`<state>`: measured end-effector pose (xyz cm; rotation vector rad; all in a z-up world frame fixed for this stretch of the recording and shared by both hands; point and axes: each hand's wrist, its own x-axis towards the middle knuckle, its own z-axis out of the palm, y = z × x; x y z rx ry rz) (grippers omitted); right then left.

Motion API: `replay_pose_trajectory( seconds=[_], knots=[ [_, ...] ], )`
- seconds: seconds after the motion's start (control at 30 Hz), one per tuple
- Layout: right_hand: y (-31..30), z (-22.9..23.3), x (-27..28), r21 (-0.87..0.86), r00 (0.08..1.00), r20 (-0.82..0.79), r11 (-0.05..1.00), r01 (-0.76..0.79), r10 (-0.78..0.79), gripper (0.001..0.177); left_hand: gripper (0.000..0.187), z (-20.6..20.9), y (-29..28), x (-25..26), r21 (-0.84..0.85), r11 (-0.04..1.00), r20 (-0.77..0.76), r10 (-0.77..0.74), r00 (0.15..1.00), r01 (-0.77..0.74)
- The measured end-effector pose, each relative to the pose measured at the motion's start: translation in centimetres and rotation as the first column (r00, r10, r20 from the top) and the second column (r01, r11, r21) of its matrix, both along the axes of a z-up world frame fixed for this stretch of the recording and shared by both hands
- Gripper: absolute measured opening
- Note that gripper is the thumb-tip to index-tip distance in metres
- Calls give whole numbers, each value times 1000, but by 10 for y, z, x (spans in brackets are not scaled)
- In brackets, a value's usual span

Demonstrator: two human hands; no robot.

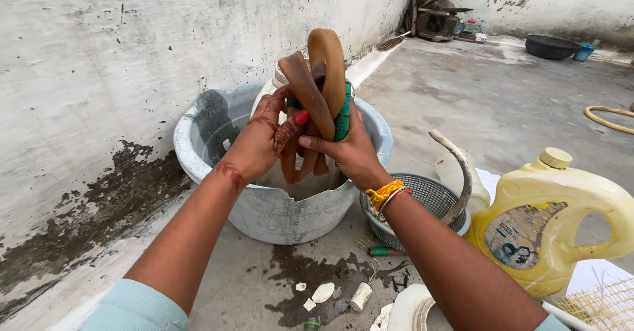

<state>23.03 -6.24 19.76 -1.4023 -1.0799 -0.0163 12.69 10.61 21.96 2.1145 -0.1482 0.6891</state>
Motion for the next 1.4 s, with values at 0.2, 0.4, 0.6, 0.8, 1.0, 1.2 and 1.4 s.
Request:
replay_pose_trajectory(
  seconds=[0.2,0.4,0.6,0.8,1.0,1.2,1.4],
  knots=[
    [19,-18,5,129,969,-214,987,-95,121,83,69,-11,17,22,142,990,-175,38,984,-13],
    [39,-13,-6,117,942,-325,992,-42,78,87,69,-34,46,27,76,997,-85,-27,996,33],
    [39,-23,-9,93,951,-293,993,-75,99,90,72,-36,45,12,104,994,-121,-12,993,25],
    [35,-39,10,91,949,-294,991,-94,117,88,68,-46,51,41,127,988,-130,-69,989,86],
    [39,-64,16,139,918,-378,988,-69,118,88,71,-60,51,54,206,978,-214,23,977,22],
    [40,-96,36,33,866,-472,985,-171,166,104,70,-71,37,31,29,999,-401,40,915,-31],
    [53,-85,24,-52,891,-454,997,-59,29,120,69,-102,70,48,34,999,-304,-17,952,28]
  ],
)
